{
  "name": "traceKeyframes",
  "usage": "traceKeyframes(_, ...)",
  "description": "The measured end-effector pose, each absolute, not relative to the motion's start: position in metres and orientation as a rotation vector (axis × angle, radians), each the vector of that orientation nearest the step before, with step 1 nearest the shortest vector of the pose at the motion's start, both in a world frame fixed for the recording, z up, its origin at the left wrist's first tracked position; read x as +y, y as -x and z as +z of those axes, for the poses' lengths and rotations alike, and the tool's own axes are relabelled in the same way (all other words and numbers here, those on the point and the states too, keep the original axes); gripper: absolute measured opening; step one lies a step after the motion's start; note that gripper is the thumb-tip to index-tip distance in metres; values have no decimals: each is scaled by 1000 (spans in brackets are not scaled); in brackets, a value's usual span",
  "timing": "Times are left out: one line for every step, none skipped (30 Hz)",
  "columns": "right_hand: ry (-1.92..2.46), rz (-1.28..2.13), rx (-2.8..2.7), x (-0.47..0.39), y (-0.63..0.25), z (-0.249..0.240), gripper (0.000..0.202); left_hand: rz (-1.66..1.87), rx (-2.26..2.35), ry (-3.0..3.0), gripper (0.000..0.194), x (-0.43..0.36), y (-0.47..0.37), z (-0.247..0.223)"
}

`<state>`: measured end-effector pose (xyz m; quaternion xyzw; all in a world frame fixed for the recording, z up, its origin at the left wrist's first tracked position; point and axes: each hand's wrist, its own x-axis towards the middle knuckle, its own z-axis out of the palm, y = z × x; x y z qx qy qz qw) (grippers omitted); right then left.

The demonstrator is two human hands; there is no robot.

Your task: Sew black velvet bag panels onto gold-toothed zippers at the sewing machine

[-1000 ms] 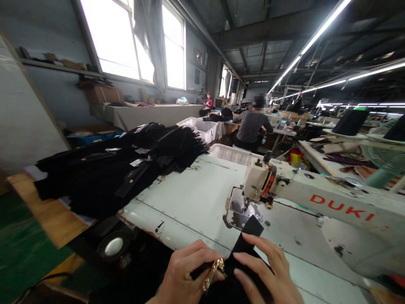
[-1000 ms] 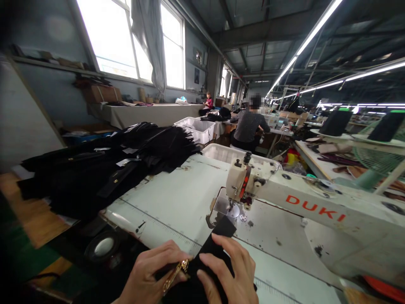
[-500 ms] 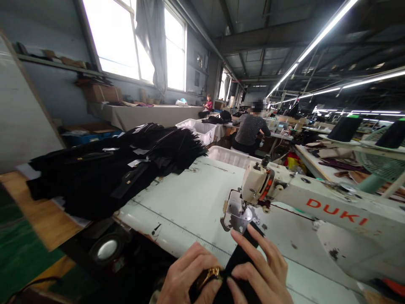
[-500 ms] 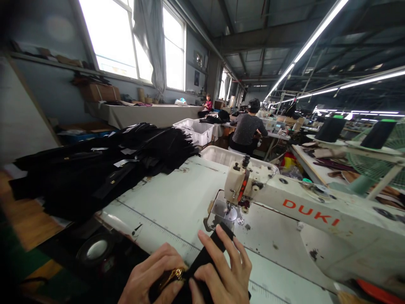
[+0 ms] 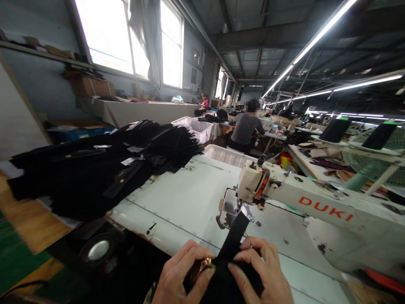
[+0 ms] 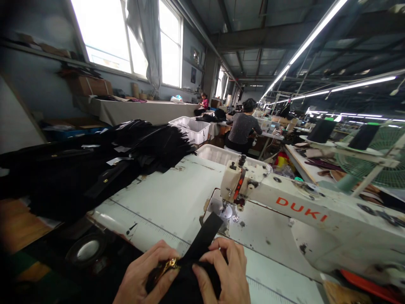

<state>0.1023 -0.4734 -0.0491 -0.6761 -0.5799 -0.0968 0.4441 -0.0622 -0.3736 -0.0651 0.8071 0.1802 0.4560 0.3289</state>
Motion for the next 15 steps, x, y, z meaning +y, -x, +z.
traceKeyframes(1671, -177, -1442, -474, -105, -49, 19, 1193, 482, -2097, 10, -374, 63, -64)
traceKeyframes(1659, -118, -1470, -473, -108, -48, 17, 1200, 484, -2086, 12, -374, 63, -64)
traceKeyframes(1645, -64, -1516, -473, -110, -46, 14, 1208, 484, -2078, 13, -375, 63, -63)
traceKeyframes(1637, -21, -1549, -473, -112, -44, 11, 1213, 483, -2074, 14, -375, 64, -63)
traceKeyframes(1638, 11, -1552, -472, -114, -43, 9, 1219, 484, -2073, 14, -375, 64, -62)
traceKeyframes(1648, 35, -1521, -471, -114, -41, 10, 1223, 486, -2076, 14, -376, 64, -62)
traceKeyframes(1661, 59, -1461, -471, -113, -40, 12, 1227, 488, -2081, 13, -376, 64, -62)
traceKeyframes(1670, 87, -1386, -470, -112, -39, 15, 1233, 491, -2088, 12, -376, 64, -63)
traceKeyframes(1673, 125, -1313, -470, -111, -39, 18, 1241, 495, -2097, 12, -376, 64, -63)
traceKeyframes(1672, 177, -1262, -469, -110, -38, 18, 1246, 500, -2107, 12, -376, 64, -63)
traceKeyframes(1669, 238, -1235, -469, -110, -38, 17, 1247, 502, -2119, 11, -376, 64, -63)
traceKeyframes(1667, 300, -1224, -469, -111, -38, 16, 1246, 504, -2130, 11, -376, 63, -63)
traceKeyframes(1665, 350, -1222, -468, -112, -37, 19, 1246, 506, -2140, 11, -376, 63, -62)
traceKeyframes(1660, 393, -1233, -468, -114, -35, 24, 1248, 508, -2146, 11, -376, 63, -62)
traceKeyframes(1651, 424, -1249, -467, -115, -34, 28, 1255, 510, -2149, 11, -376, 63, -61)
